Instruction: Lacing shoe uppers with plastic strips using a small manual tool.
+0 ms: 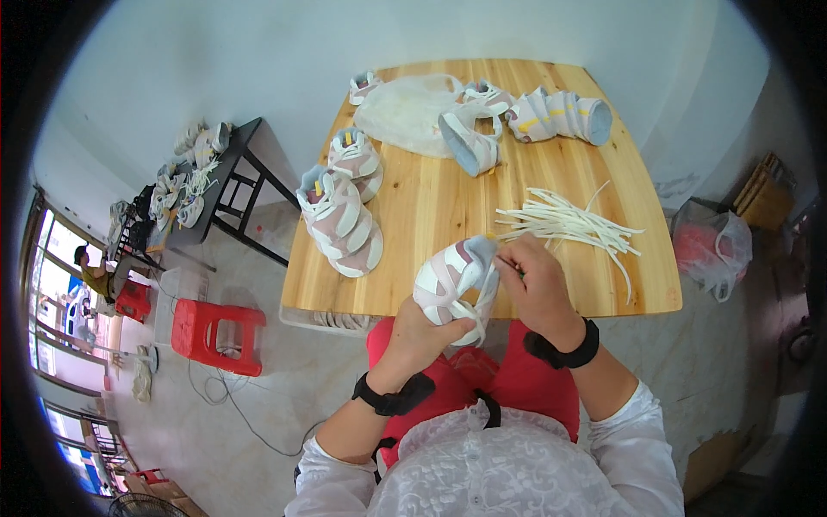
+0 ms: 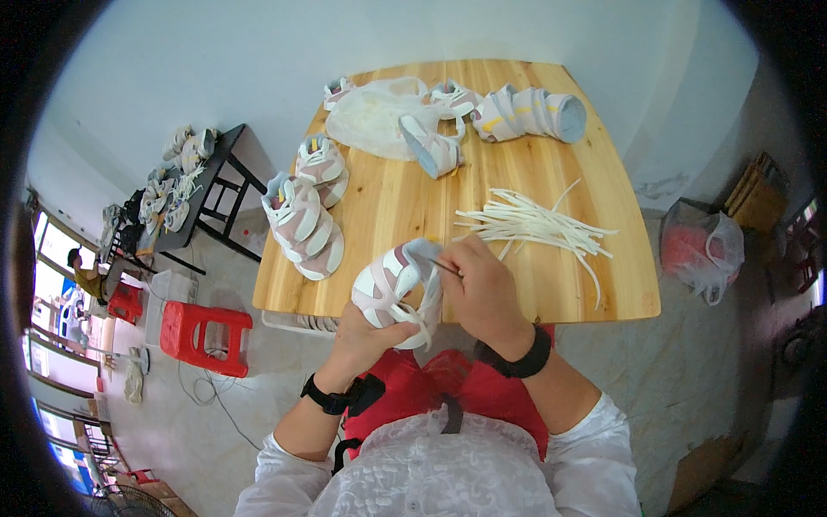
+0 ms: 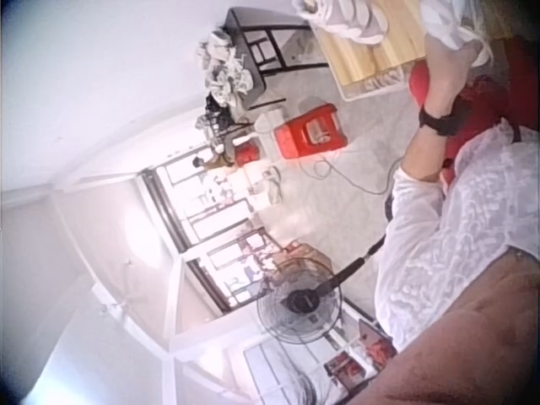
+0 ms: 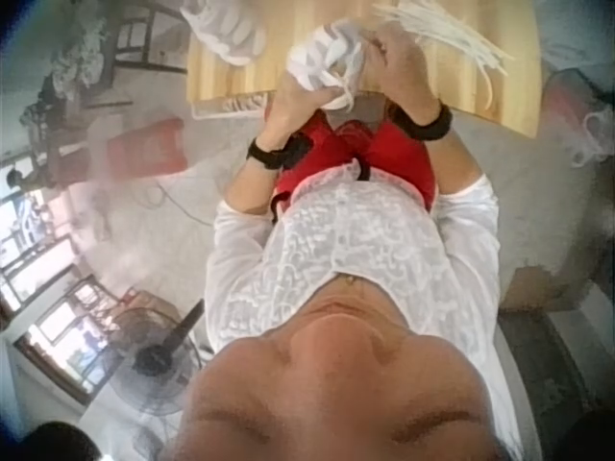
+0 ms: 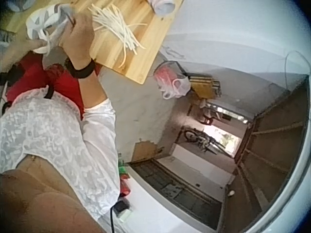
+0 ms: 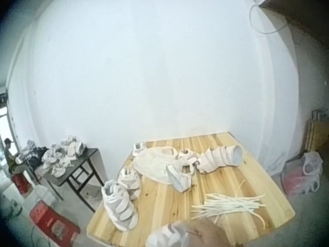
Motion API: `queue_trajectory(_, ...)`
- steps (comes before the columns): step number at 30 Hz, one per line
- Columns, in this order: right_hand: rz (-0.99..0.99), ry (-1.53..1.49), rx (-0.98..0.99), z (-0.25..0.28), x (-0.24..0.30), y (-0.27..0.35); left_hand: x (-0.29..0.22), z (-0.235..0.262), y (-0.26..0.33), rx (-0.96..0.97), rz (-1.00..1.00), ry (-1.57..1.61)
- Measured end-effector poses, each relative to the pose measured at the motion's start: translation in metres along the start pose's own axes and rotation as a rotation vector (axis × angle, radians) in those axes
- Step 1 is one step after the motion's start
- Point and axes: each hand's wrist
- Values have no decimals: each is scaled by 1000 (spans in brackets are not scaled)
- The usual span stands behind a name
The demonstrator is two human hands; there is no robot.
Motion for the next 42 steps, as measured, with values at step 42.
queue_trajectory(42,-46,-238,223,-18,21,42,32,9,11,-125,135,361)
Point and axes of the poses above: each hand's wrist, its own y-axis away from the middle knuckle, its own z-axis out of the back of the hand, x = y × z, and after that the axes turned 9 degrees about -z, right-handed
